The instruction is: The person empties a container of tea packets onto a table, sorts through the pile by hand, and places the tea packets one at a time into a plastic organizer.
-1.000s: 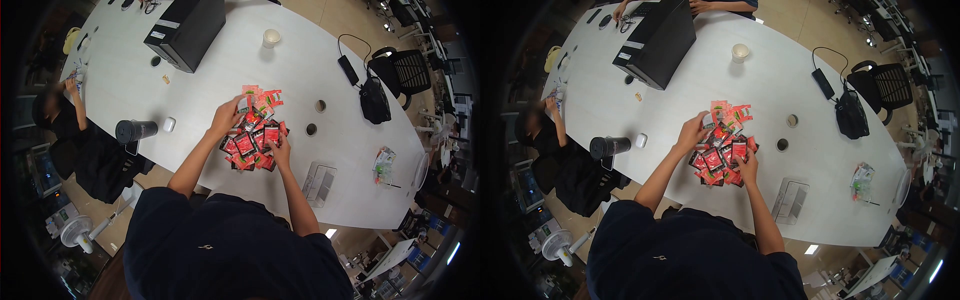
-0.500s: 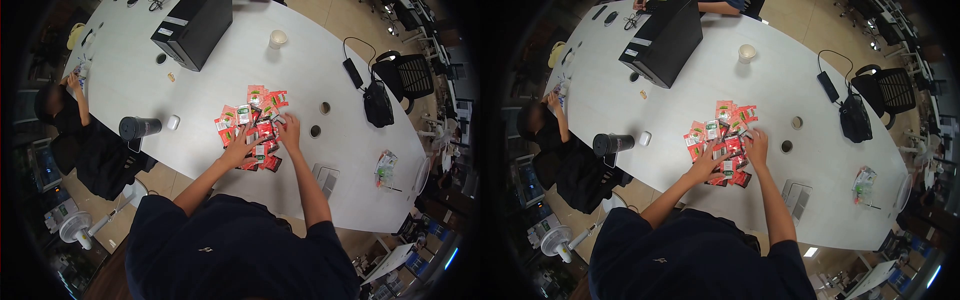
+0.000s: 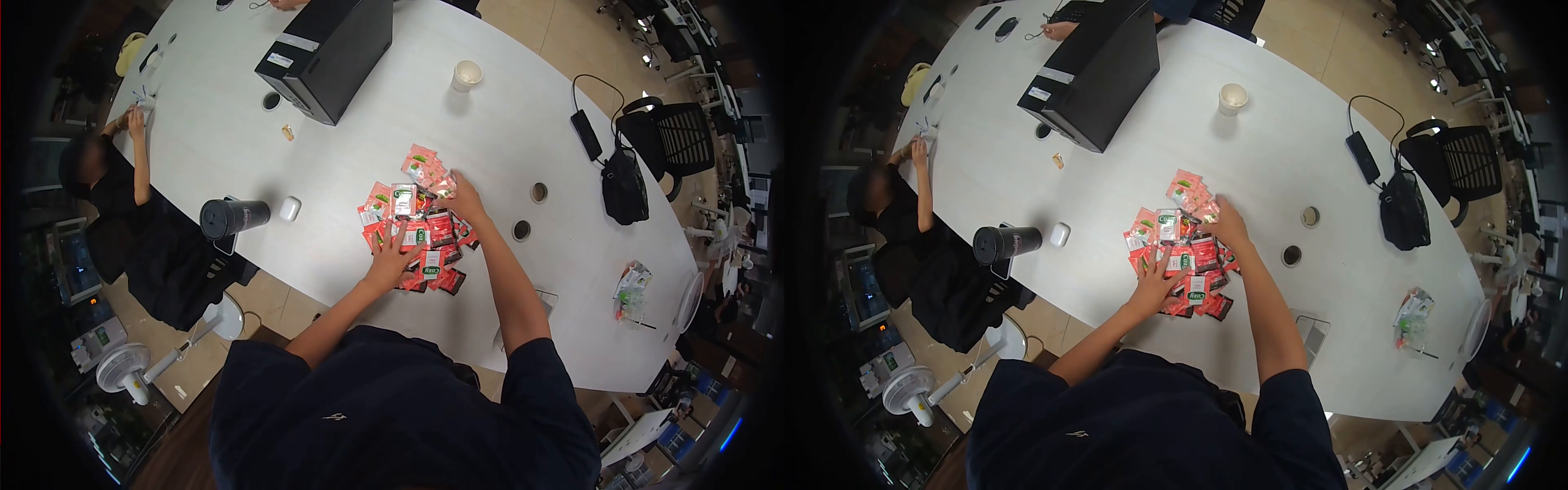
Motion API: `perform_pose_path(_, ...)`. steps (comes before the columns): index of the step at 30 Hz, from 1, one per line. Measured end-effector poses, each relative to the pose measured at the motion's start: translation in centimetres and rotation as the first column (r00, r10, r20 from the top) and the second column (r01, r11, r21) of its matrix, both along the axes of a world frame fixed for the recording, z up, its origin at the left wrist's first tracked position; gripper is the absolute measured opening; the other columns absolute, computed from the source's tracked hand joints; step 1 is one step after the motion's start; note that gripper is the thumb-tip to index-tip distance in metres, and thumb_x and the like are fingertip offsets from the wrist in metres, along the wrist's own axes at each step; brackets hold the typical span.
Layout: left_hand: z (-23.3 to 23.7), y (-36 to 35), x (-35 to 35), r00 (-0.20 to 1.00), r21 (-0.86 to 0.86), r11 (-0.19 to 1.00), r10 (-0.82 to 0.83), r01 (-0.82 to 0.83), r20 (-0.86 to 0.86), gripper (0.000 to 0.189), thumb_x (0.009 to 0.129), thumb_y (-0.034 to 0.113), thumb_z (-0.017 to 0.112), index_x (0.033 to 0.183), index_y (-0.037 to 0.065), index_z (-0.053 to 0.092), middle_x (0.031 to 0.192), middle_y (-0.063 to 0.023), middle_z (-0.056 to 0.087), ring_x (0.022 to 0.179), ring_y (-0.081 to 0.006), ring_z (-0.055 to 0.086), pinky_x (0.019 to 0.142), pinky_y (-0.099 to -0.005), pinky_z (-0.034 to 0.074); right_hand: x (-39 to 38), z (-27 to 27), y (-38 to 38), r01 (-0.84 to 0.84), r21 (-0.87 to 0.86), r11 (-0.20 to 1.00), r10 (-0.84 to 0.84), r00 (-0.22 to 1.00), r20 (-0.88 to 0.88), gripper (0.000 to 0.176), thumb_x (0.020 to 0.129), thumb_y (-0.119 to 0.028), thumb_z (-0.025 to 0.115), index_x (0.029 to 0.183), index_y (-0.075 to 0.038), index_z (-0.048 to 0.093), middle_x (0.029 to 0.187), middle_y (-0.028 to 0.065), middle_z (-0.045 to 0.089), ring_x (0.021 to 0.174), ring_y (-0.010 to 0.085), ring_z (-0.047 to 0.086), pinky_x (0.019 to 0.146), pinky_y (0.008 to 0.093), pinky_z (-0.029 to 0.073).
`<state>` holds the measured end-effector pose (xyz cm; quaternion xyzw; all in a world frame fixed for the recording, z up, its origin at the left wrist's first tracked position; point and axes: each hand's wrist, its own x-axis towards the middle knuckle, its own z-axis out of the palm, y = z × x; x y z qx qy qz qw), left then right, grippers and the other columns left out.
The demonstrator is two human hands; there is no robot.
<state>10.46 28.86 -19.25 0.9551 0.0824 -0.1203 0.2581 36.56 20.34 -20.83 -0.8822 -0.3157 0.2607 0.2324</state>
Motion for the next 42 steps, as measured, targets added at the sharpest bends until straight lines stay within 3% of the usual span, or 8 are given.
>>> perform_pose_path(5,-0.3,0.0,-0.2,1.000,0.030,1.000,-0.006,0.005,0.028,0.089,0.069,0.043,0.083,0.148,0.034,0.041,0.161,-0.0245,0.008,0.146,-0.0522,0.006,0.105,-0.0768,0.016,-2.8,3.5,-2.5,0.108,0.216,0.970,-0.085,0.990,-0.113,0.045,0.078,-0.033,0.080,0.109,-0.004,0.065,0.094,0.0173,0.066,0.092,0.0396,0.063,0.077,0.0445,0.049)
perform_pose_path(14,-1.6,1.2,-1.7,0.971,-0.164,0.986,0.067,-0.029,0.231,0.064,0.073,0.042,0.080,0.128,0.015,0.060,0.157,-0.0278,0.017,0.144,-0.0529,0.013,0.112,-0.0687,0.013,-14.0,6.0,-8.2,-0.160,0.205,0.965,0.089,0.944,0.318,0.046,0.079,-0.030,0.076,0.118,-0.008,0.063,0.117,0.0114,0.054,0.114,0.0307,0.051,0.094,0.0455,0.040)
perform_pose_path(21,1.4,2.9,-1.8,0.932,-0.126,0.992,0.053,-0.009,0.358,0.070,0.073,0.055,0.077,0.125,0.011,0.059,0.148,-0.0257,0.034,0.142,-0.0514,0.020,0.115,-0.0658,0.010,-16.7,6.5,-11.2,-0.120,0.182,0.976,0.081,0.975,0.207,0.053,0.080,-0.029,0.076,0.126,-0.008,0.059,0.133,0.0139,0.048,0.128,0.0345,0.044,0.102,0.0486,0.035)
perform_pose_path(22,2.2,3.7,-1.6,0.901,-0.037,0.999,0.023,-0.008,0.432,0.065,0.075,0.059,0.074,0.115,0.009,0.063,0.132,-0.0234,0.051,0.129,-0.0453,0.041,0.111,-0.0586,0.025,-16.6,6.6,-11.6,-0.118,0.183,0.976,0.079,0.975,0.209,0.053,0.080,-0.029,0.076,0.126,-0.008,0.059,0.133,0.0139,0.048,0.128,0.0345,0.044,0.102,0.0486,0.035)
perform_pose_path(26,3.8,6.5,0.2,0.937,-0.098,0.990,0.128,-0.102,0.324,0.046,0.077,0.050,0.076,0.081,0.007,0.061,0.080,-0.0103,0.061,0.085,-0.0304,0.059,0.079,-0.0412,0.043,-15.4,6.6,-13.2,-0.015,0.163,0.987,-0.023,0.972,0.235,0.051,0.081,-0.022,0.076,0.127,-0.009,0.058,0.137,0.0162,0.046,0.132,0.0377,0.041,0.105,0.0491,0.034)
perform_pose_path(29,3.2,8.4,4.1,0.944,-0.166,0.973,0.198,-0.158,0.265,0.041,0.081,0.045,0.075,0.074,0.007,0.058,0.074,-0.0105,0.056,0.081,-0.0300,0.057,0.075,-0.0402,0.043,-13.2,5.5,-13.5,0.090,0.185,0.979,-0.133,0.963,0.233,0.053,0.080,-0.019,0.075,0.129,-0.009,0.057,0.141,0.0179,0.044,0.134,0.0403,0.039,0.107,0.0501,0.033)
perform_pose_path(37,0.3,10.4,16.0,0.797,0.301,0.901,0.076,-0.313,0.599,0.049,0.081,0.031,0.075,0.125,0.017,0.058,0.120,-0.0114,0.054,0.106,-0.0340,0.053,0.083,-0.0484,0.048,-7.2,1.1,-10.3,0.198,0.155,0.968,-0.231,0.943,0.239,0.067,0.077,-0.012,0.076,0.138,-0.008,0.049,0.144,0.0201,0.043,0.133,0.0425,0.039,0.109,0.0504,0.036)
perform_pose_path(42,-3.3,10.5,17.2,0.965,0.278,0.958,-0.007,-0.068,0.262,0.054,0.084,0.018,0.066,0.135,0.024,0.050,0.130,-0.0113,0.051,0.119,-0.0388,0.050,0.082,-0.0525,0.053,-7.3,1.6,-9.6,0.217,-0.063,0.974,-0.210,0.973,0.096,0.077,0.067,-0.010,0.083,0.136,-0.007,0.048,0.132,0.0188,0.052,0.122,0.0376,0.051,0.097,0.0442,0.047)
